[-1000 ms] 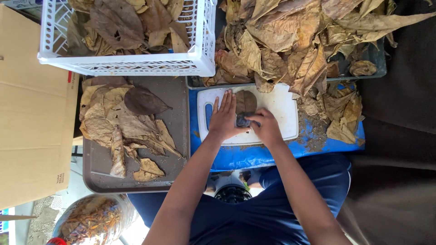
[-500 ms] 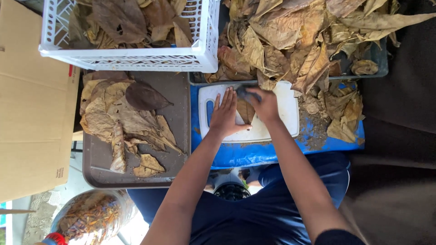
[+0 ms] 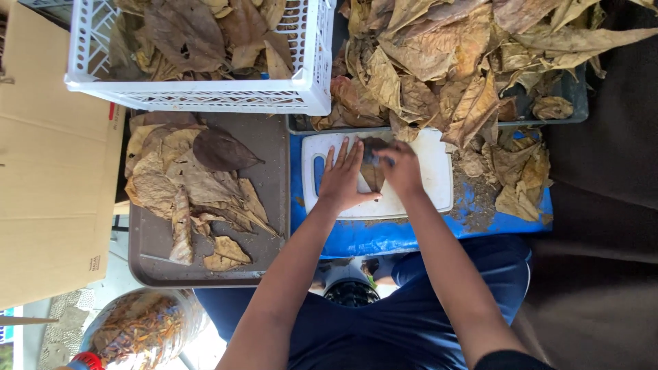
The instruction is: Processing dried leaves by rubbing them individually with a small tool on a board to flatten or clean them.
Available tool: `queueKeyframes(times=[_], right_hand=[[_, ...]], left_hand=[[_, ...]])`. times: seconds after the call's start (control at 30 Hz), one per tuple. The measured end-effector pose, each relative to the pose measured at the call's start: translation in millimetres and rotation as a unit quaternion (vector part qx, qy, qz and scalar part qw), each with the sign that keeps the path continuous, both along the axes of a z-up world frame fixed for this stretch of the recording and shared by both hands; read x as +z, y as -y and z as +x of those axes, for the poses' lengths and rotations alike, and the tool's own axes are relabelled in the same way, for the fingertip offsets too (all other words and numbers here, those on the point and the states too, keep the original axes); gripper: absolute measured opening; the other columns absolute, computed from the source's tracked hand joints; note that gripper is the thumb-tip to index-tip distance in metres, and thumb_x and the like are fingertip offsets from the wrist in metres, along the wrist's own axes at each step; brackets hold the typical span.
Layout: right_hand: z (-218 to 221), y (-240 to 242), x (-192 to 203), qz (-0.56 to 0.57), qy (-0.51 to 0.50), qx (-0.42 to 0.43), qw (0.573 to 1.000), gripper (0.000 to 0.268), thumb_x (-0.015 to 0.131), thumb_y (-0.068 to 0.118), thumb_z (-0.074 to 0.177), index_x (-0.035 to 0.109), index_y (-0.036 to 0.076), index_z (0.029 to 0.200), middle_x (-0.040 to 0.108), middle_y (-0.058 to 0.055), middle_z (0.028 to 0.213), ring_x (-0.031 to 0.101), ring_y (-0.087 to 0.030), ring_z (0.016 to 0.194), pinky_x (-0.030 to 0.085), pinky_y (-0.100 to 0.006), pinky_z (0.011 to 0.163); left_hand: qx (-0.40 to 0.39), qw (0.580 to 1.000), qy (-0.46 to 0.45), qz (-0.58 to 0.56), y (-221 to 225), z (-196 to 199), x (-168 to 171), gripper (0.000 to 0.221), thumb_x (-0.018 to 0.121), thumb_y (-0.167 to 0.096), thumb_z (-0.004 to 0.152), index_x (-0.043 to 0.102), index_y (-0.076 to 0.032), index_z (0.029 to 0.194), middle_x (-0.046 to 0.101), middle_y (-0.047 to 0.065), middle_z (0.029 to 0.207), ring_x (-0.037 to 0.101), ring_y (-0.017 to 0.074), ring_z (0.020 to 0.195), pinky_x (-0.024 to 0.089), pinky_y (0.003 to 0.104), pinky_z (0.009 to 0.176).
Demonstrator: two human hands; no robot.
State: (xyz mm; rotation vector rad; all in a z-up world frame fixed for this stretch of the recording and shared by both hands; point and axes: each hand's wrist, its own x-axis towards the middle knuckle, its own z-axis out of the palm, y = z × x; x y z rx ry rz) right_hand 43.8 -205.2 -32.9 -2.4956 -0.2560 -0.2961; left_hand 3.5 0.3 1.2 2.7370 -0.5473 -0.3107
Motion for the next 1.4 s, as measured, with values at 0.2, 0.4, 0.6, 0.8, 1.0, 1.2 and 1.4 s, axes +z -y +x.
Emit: queueKeyframes(times=[0.2, 0.4, 0.6, 0.8, 1.0, 1.2, 1.4], right_hand=[[32, -33, 84, 0.057, -0.026, -0.076, 0.995, 0.041, 0.076, 0.017, 0.095, 0.069, 0.003, 0.133, 0.064, -0.034, 0.127, 0.063, -0.055, 0.117, 0.056, -0.062, 0.094], [16, 3, -17, 0.022, 0.028, -0.078, 0.996, 0.021, 0.080, 0.028, 0.091, 0.083, 0.025, 0.111, 0.076, -0.010, 0.104, 0.075, -0.034, 0.094, 0.064, -0.040, 0.076], [-53, 42, 8, 0.007, 0.034, -0.132, 0.991, 0.020, 0.078, 0.026, 0.097, 0.081, 0.029, 0.117, 0.069, 0.001, 0.106, 0.073, -0.022, 0.095, 0.061, -0.033, 0.082], [-86, 47, 47, 0.129, -0.002, -0.129, 0.983, 0.018, 0.069, 0.011, 0.104, 0.078, 0.012, 0.121, 0.065, -0.011, 0.105, 0.071, -0.038, 0.097, 0.060, -0.050, 0.080], [-79, 52, 42, 0.122, 0.008, -0.132, 0.984, 0.015, 0.072, 0.015, 0.104, 0.077, 0.011, 0.118, 0.066, -0.010, 0.102, 0.072, -0.036, 0.094, 0.060, -0.048, 0.076], [-78, 53, 34, 0.120, 0.015, -0.138, 0.983, 0.014, 0.075, 0.014, 0.101, 0.078, 0.011, 0.114, 0.067, -0.012, 0.099, 0.071, -0.039, 0.089, 0.059, -0.049, 0.073], [-78, 50, 38, 0.127, 0.022, -0.139, 0.982, 0.013, 0.075, 0.014, 0.100, 0.079, 0.013, 0.112, 0.068, -0.010, 0.098, 0.072, -0.037, 0.087, 0.059, -0.047, 0.072]], left_hand=[[0.006, 1.000, 0.005, -0.010, -1, 0, -2, 0.144, 0.070, -0.092, 0.086, 0.000, -0.011, 0.182, 0.008, 0.011, 0.190, 0.001, 0.0349, 0.176, -0.004, 0.061, 0.147], [-0.013, 0.998, 0.053, -0.035, -1, -8, 1, 0.115, 0.074, -0.080, 0.092, 0.018, -0.036, 0.182, 0.017, 0.005, 0.189, 0.004, 0.0404, 0.175, 0.002, 0.070, 0.144], [-0.021, 0.997, 0.076, -0.002, 2, -9, -9, 0.092, 0.072, -0.069, 0.091, 0.037, -0.050, 0.174, 0.006, -0.002, 0.191, 0.001, 0.0401, 0.176, 0.005, 0.074, 0.143], [-0.010, 0.981, 0.194, 0.005, 6, -15, -58, 0.060, 0.059, -0.043, 0.097, 0.069, -0.030, 0.155, 0.047, -0.002, 0.178, 0.029, 0.0321, 0.171, 0.021, 0.076, 0.136], [0.016, 0.961, 0.278, 0.003, 16, -5, -105, 0.052, 0.067, -0.014, 0.107, 0.068, -0.019, 0.159, 0.073, 0.009, 0.154, 0.062, 0.0308, 0.151, 0.050, 0.049, 0.130], [0.174, 0.900, 0.389, -0.089, -33, -41, 42, 0.063, 0.062, 0.014, 0.099, 0.073, -0.015, 0.153, 0.076, 0.015, 0.149, 0.071, 0.0301, 0.139, 0.056, 0.042, 0.118], [0.282, 0.826, 0.486, 0.028, -192, -52, 46, 0.074, 0.063, 0.021, 0.087, 0.072, -0.005, 0.156, 0.063, 0.020, 0.166, 0.055, 0.0370, 0.156, 0.037, 0.050, 0.133]])
